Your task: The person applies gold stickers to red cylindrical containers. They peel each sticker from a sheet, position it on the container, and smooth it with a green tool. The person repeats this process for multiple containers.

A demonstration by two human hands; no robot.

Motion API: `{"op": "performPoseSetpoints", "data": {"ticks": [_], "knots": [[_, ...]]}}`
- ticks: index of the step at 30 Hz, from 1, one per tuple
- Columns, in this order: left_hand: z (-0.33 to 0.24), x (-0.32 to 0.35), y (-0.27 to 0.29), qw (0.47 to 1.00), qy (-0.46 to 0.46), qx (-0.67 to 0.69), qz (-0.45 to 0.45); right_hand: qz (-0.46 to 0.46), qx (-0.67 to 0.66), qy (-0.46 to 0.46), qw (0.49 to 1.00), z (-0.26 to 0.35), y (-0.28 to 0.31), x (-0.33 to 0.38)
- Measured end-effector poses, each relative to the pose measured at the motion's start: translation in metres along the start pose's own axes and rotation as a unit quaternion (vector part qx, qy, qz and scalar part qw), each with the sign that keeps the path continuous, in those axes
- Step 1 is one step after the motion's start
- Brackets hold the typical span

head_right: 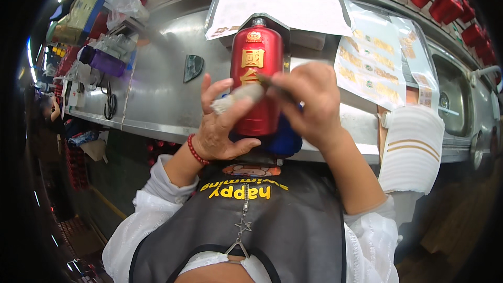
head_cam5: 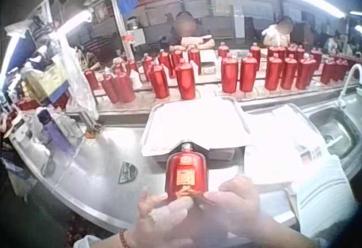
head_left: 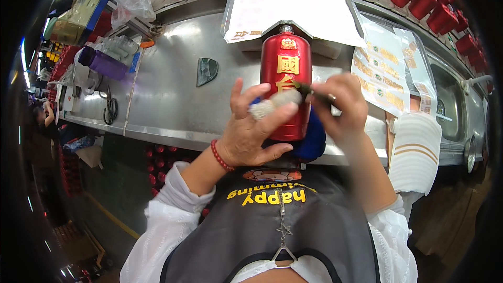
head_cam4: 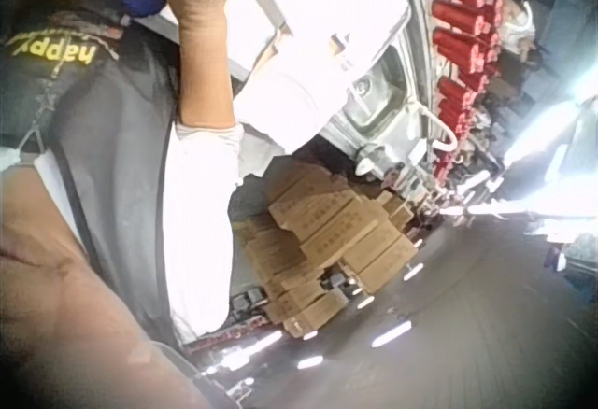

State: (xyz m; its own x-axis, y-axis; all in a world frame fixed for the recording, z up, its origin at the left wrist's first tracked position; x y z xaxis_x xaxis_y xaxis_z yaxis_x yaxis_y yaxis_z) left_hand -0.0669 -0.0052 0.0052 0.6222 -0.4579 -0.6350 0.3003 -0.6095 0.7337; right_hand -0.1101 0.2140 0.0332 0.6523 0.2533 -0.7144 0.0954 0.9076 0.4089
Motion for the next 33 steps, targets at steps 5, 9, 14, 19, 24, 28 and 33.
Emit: {"op": "performPoseSetpoints", "data": {"ticks": [5, 9, 14, 19, 24, 28, 33], "knots": [[0.001, 0.018, -0.01, 0.99, 0.138, -0.011, 0.038, 0.144, -0.192, -0.12, 0.963, -0.014, 0.009, -0.022], [0.006, 0.025, -0.015, 0.986, 0.16, -0.003, 0.038, -0.003, -0.044, 0.02, 0.999, -0.022, 0.002, -0.025], [0.003, 0.02, -0.018, 0.988, 0.148, 0.037, -0.006, 0.054, 0.112, -0.14, 0.982, -0.054, 0.08, 0.013], [0.004, 0.021, -0.022, 0.981, 0.171, 0.092, -0.004, 0.198, 0.45, -0.276, 0.826, -0.193, 0.161, 0.028], [0.002, 0.023, -0.02, 0.977, 0.192, 0.093, 0.007, 0.244, 0.464, -0.232, 0.82, -0.291, 0.175, -0.011], [0.002, 0.026, -0.019, 0.977, 0.19, 0.094, 0.006, 0.198, 0.427, -0.331, 0.818, -0.35, 0.196, -0.041], [0.005, 0.022, -0.019, 0.983, 0.168, 0.077, 0.017, 0.285, 0.421, -0.387, 0.769, -0.374, 0.205, -0.06]]}}
Point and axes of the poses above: each hand's wrist, its own x-axis away from the middle knuckle, its own y-axis out of the back of the hand, z = x × y, the point moved 2 cm from there along -x, towards the middle knuckle, and after that the axes turned 4 degrees about -x, right-handed, at the moved point
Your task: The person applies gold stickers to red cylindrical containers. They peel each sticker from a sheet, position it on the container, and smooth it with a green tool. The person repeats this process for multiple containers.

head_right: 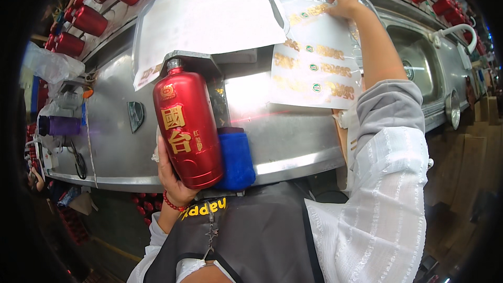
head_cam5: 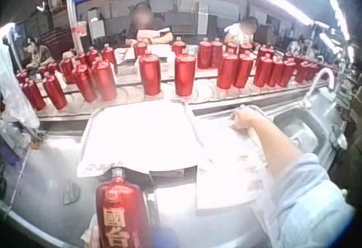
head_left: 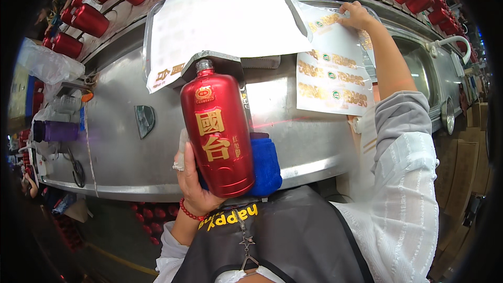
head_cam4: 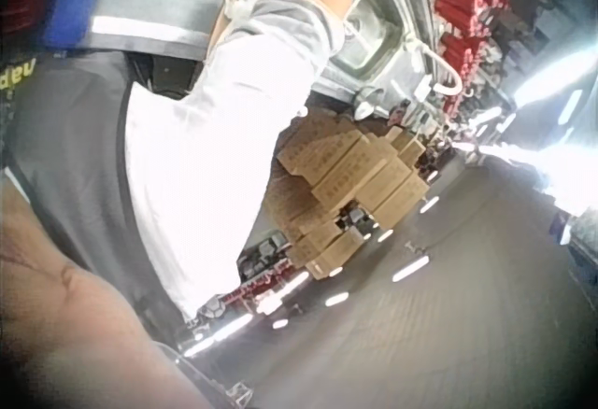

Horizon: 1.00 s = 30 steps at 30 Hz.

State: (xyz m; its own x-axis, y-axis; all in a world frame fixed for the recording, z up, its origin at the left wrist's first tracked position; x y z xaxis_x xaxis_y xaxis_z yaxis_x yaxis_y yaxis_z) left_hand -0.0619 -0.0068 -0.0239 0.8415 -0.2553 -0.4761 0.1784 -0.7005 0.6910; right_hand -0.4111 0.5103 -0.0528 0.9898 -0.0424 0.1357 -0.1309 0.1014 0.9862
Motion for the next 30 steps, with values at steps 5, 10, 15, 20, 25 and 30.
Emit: {"op": "performPoseSetpoints", "data": {"ticks": [5, 10, 15, 20, 25, 30], "knots": [[0.003, 0.005, -0.004, 0.999, 0.019, 0.05, -0.012, 0.091, -0.011, 0.008, 0.996, 0.014, 0.012, -0.018], [0.001, -0.003, 0.0, 1.0, -0.008, 0.028, 0.005, -0.123, 0.008, 0.07, 0.99, 0.017, 0.01, -0.001], [0.002, -0.004, -0.001, 0.999, -0.025, 0.027, -0.006, -0.248, 0.033, 0.231, 0.94, 0.062, 0.056, 0.052], [0.008, -0.007, 0.013, 0.994, -0.034, 0.104, -0.014, -0.187, -0.047, 0.391, 0.9, 0.158, 0.128, 0.148], [-0.009, -0.085, 0.039, 0.963, -0.053, 0.26, -0.053, -0.16, -0.044, 0.468, 0.868, 0.269, 0.193, 0.277], [-0.031, -0.141, 0.057, 0.89, -0.037, 0.424, 0.165, -0.197, -0.137, 0.575, 0.782, 0.307, 0.189, 0.311]]}}
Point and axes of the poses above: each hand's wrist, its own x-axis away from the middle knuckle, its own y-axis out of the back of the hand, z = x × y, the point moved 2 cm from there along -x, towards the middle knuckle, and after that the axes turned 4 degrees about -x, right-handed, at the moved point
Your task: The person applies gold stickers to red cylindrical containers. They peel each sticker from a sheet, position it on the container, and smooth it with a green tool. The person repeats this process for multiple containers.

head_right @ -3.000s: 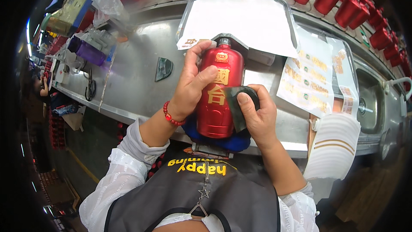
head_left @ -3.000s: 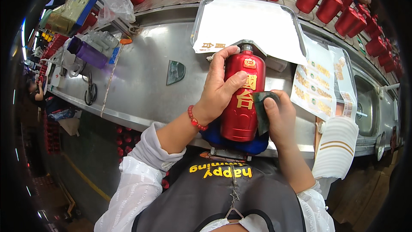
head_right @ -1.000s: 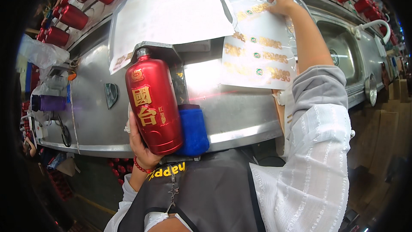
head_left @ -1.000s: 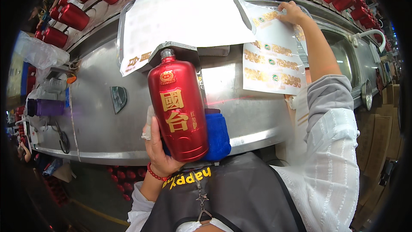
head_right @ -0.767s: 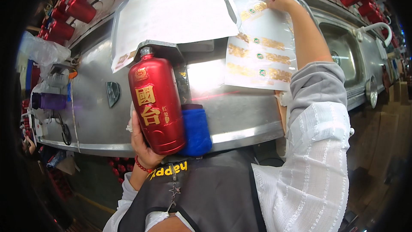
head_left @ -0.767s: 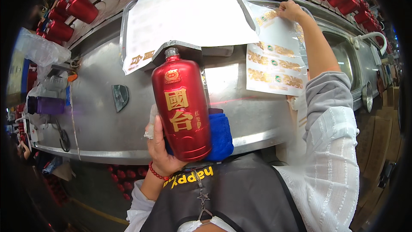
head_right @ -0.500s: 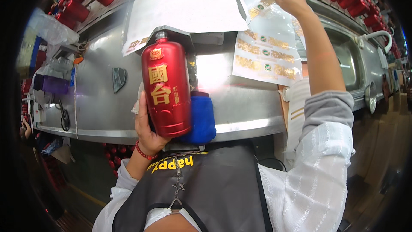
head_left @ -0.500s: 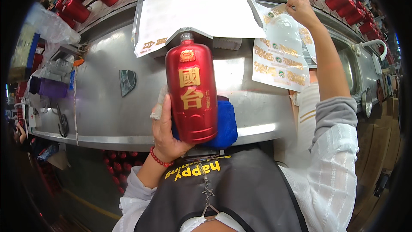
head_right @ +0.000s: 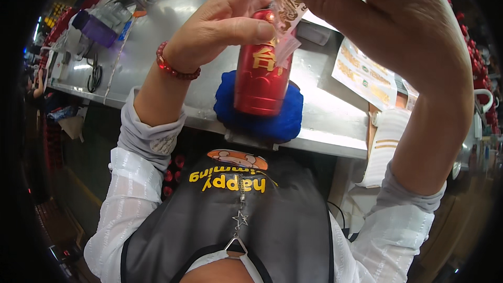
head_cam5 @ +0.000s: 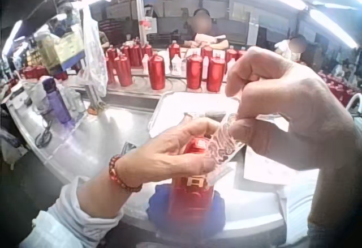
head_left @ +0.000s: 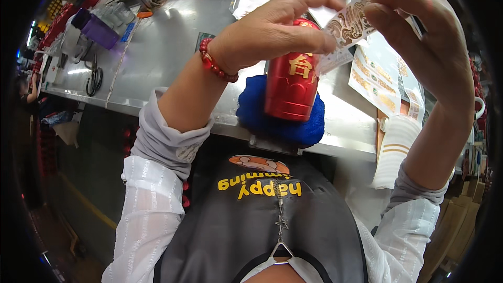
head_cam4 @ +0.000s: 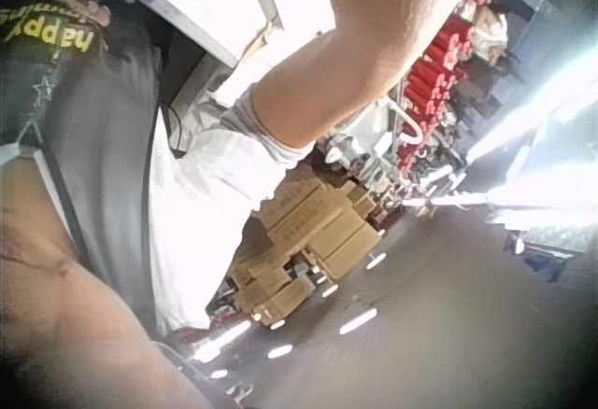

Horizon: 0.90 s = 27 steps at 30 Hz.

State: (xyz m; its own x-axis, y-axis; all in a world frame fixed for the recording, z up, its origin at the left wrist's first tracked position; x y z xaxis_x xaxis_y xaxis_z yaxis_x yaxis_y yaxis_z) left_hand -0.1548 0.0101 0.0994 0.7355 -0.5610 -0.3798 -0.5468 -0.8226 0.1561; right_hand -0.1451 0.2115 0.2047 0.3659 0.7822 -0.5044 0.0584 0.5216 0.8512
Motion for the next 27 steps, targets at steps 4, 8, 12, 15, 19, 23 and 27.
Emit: {"op": "performPoseSetpoints", "data": {"ticks": [4, 8, 12, 15, 19, 23, 27], "knots": [[-0.002, 0.047, 0.005, 0.991, 0.079, 0.09, 0.055, -0.03, -0.096, -0.021, 0.995, 0.007, -0.015, 0.021], [0.007, 0.078, 0.004, 0.983, 0.171, 0.044, 0.054, -0.134, -0.201, -0.212, 0.947, 0.023, -0.066, 0.077], [0.02, 0.09, 0.007, 0.964, 0.254, 0.058, 0.044, -0.168, -0.256, -0.317, 0.898, 0.025, -0.11, 0.126], [0.026, 0.093, 0.007, 0.967, 0.25, 0.044, 0.025, -0.172, -0.264, -0.356, 0.879, 0.026, -0.122, 0.138], [0.034, 0.089, 0.001, 0.967, 0.25, 0.039, 0.002, -0.18, -0.263, -0.365, 0.875, 0.025, -0.127, 0.147], [0.035, 0.089, 0.0, 0.968, 0.247, 0.037, 0.0, -0.187, -0.273, -0.365, 0.87, 0.025, -0.133, 0.15], [0.033, 0.088, 0.002, 0.967, 0.25, 0.042, 0.006, -0.181, -0.283, -0.37, 0.866, 0.026, -0.135, 0.15]]}}
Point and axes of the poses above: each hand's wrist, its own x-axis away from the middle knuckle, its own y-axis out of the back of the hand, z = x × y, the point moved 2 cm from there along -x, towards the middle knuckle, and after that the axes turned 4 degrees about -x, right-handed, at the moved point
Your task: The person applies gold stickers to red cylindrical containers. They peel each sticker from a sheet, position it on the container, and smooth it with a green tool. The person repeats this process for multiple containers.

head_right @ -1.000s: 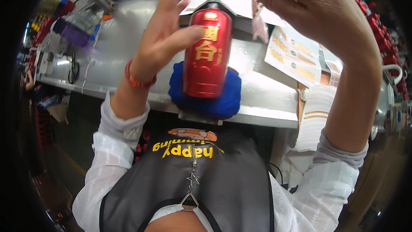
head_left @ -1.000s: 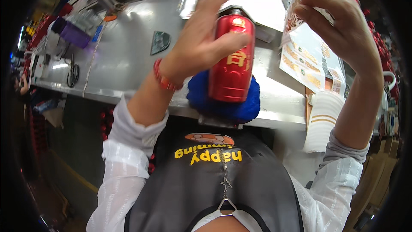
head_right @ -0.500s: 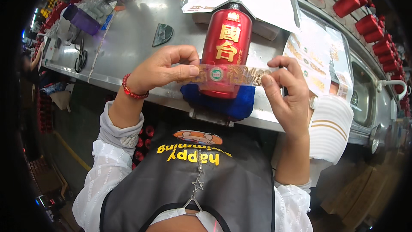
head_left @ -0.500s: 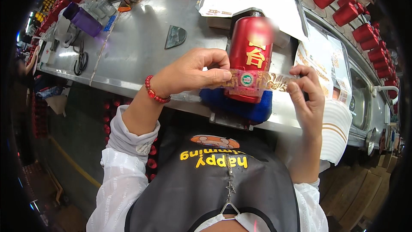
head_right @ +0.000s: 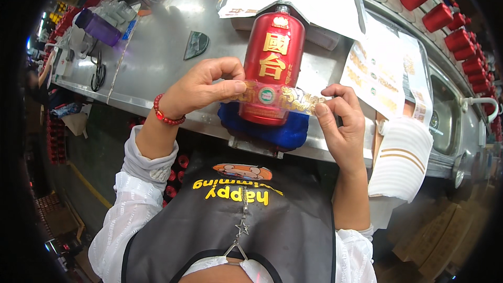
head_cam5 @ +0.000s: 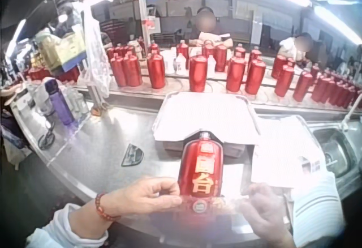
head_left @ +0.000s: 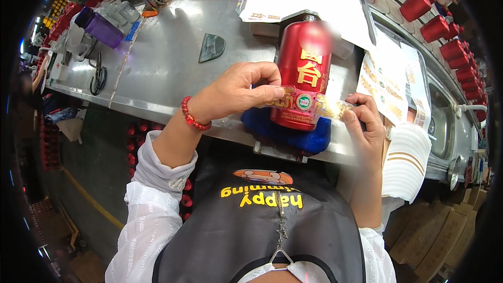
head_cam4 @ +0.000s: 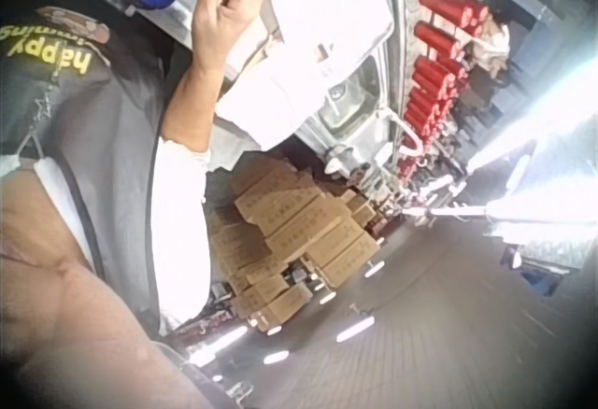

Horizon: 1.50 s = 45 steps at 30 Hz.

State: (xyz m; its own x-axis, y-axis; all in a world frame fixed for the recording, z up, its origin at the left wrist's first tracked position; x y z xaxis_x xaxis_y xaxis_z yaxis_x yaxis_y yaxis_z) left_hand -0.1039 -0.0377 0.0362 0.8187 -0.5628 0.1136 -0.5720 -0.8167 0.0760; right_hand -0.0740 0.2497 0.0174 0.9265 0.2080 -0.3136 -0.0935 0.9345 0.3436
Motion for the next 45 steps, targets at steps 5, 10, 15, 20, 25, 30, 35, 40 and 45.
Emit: {"op": "performPoseSetpoints", "data": {"ticks": [5, 10, 15, 20, 25, 30, 35, 40, 45], "knots": [[-0.001, -0.001, -0.001, 1.0, 0.008, 0.012, -0.001, 0.004, -0.008, -0.008, 1.0, -0.003, -0.002, 0.001], [0.001, -0.001, 0.0, 1.0, 0.002, 0.015, 0.002, 0.007, -0.007, -0.017, 1.0, -0.004, -0.004, 0.001], [-0.001, -0.001, -0.001, 1.0, 0.004, -0.001, -0.002, -0.001, -0.011, -0.007, 1.0, -0.01, -0.007, 0.0], [0.0, -0.001, -0.003, 1.0, -0.003, -0.009, -0.015, 0.001, -0.004, -0.012, 1.0, -0.011, -0.008, 0.0], [0.002, 0.0, -0.004, 0.997, -0.024, -0.057, -0.037, 0.021, -0.016, -0.076, 0.997, -0.011, -0.009, 0.0], [-0.001, 0.002, -0.006, 0.99, -0.034, -0.122, -0.064, -0.007, 0.063, -0.015, 0.998, -0.022, -0.009, -0.002], [0.018, 0.005, -0.009, 0.916, -0.169, -0.241, -0.275, -0.012, 0.028, 0.001, 1.0, -0.005, -0.016, -0.009], [0.039, 0.003, -0.032, 0.946, -0.14, -0.147, -0.252, 0.064, -0.009, -0.017, 0.998, 0.009, -0.038, -0.019], [0.048, -0.001, -0.035, 0.949, -0.168, -0.12, -0.237, 0.082, -0.014, -0.02, 0.996, 0.003, -0.038, -0.019]]}}
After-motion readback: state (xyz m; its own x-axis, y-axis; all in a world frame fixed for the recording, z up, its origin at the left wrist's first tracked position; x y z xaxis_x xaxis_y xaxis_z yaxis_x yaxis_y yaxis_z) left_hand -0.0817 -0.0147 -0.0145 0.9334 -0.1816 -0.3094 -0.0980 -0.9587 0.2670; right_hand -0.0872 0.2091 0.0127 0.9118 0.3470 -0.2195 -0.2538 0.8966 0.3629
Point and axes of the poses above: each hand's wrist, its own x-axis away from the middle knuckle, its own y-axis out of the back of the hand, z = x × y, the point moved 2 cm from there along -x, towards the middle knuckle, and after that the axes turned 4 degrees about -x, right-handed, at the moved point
